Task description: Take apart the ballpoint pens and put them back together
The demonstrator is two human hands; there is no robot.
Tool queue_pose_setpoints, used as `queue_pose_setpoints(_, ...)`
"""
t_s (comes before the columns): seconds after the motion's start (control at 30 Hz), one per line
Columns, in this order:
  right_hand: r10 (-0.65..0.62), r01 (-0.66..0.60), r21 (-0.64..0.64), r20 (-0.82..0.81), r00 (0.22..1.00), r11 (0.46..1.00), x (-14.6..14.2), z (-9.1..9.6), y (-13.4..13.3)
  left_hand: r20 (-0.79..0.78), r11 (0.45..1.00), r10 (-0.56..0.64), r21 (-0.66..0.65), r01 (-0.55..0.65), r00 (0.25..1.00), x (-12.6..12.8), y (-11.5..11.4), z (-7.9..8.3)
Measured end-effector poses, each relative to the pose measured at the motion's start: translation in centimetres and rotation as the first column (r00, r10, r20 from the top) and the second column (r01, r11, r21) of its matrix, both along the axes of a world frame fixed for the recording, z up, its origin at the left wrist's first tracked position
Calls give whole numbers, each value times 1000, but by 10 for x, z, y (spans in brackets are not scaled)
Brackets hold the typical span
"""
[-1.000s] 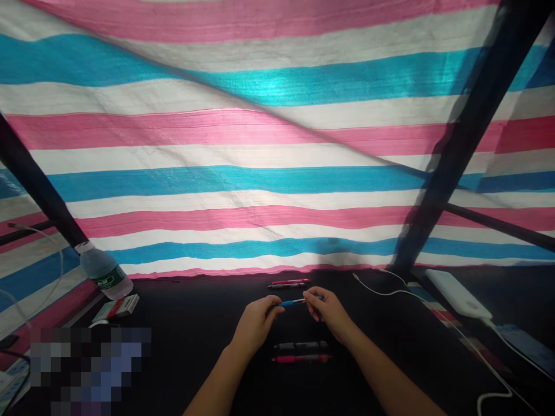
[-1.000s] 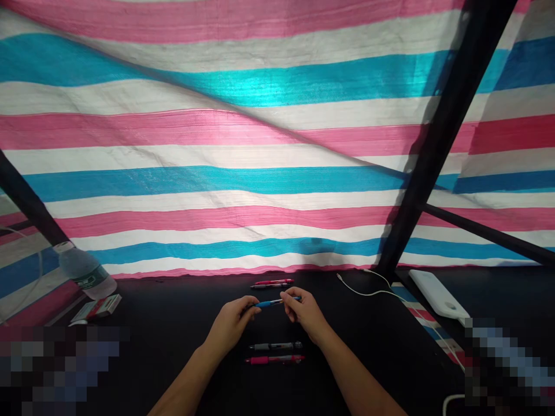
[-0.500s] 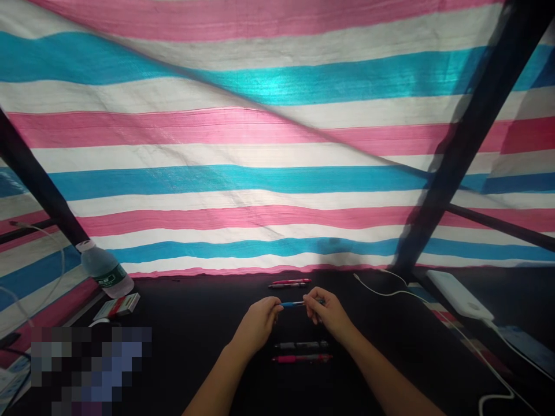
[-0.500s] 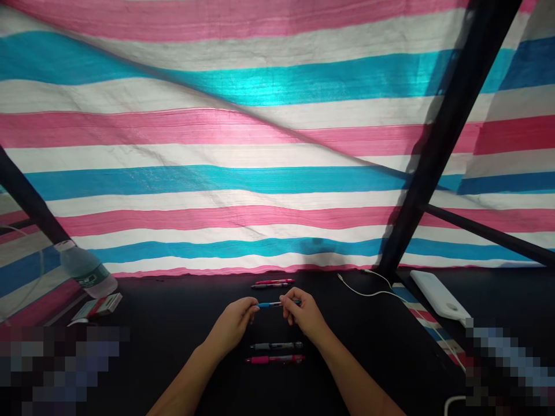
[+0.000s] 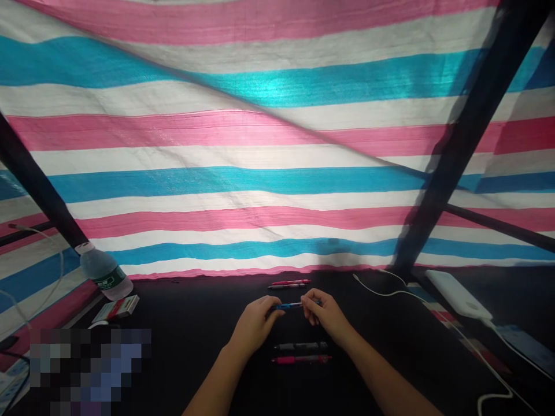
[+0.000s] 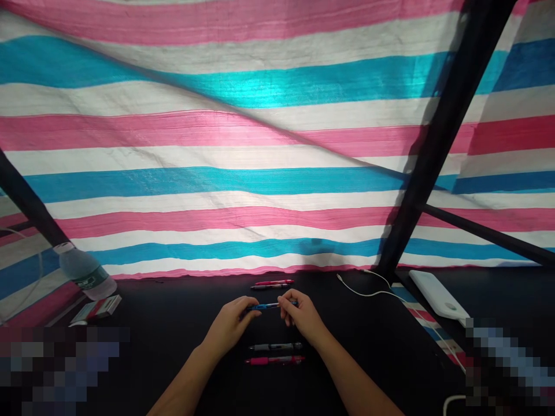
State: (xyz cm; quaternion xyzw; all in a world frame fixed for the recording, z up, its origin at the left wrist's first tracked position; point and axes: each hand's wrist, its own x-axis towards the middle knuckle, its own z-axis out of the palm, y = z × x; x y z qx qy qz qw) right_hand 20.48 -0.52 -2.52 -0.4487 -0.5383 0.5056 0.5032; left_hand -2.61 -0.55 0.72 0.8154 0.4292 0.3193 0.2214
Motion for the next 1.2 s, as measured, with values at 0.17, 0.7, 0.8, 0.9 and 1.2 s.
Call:
queue_pose_setpoints(0.17,20,-20,-11,-3,1000,1000,1,-4,1,-110,999,-5,31,8,994,-1,0,-1)
queue_pose_setpoints(0.7,81,-83,18,53,995,996,-3,-4,-1,-276,987,-12,151,56,961,3,-3,-3)
queue_pose_setpoints(0.8,78,-80,28,70,995,996,-2,-8,0,-298,984,-26,162,77,954,4,-3,-3)
queue_pose_setpoints(0.9,81,-84,34,78,994,996,-2,-8,0,-309,984,-31,159,83,950,5,-3,-3)
queue_pose_setpoints(1.2,69,-77,-103,-83,994,992,-3,-2,-1,-315,987,17,158,34,949,6,-3,-6)
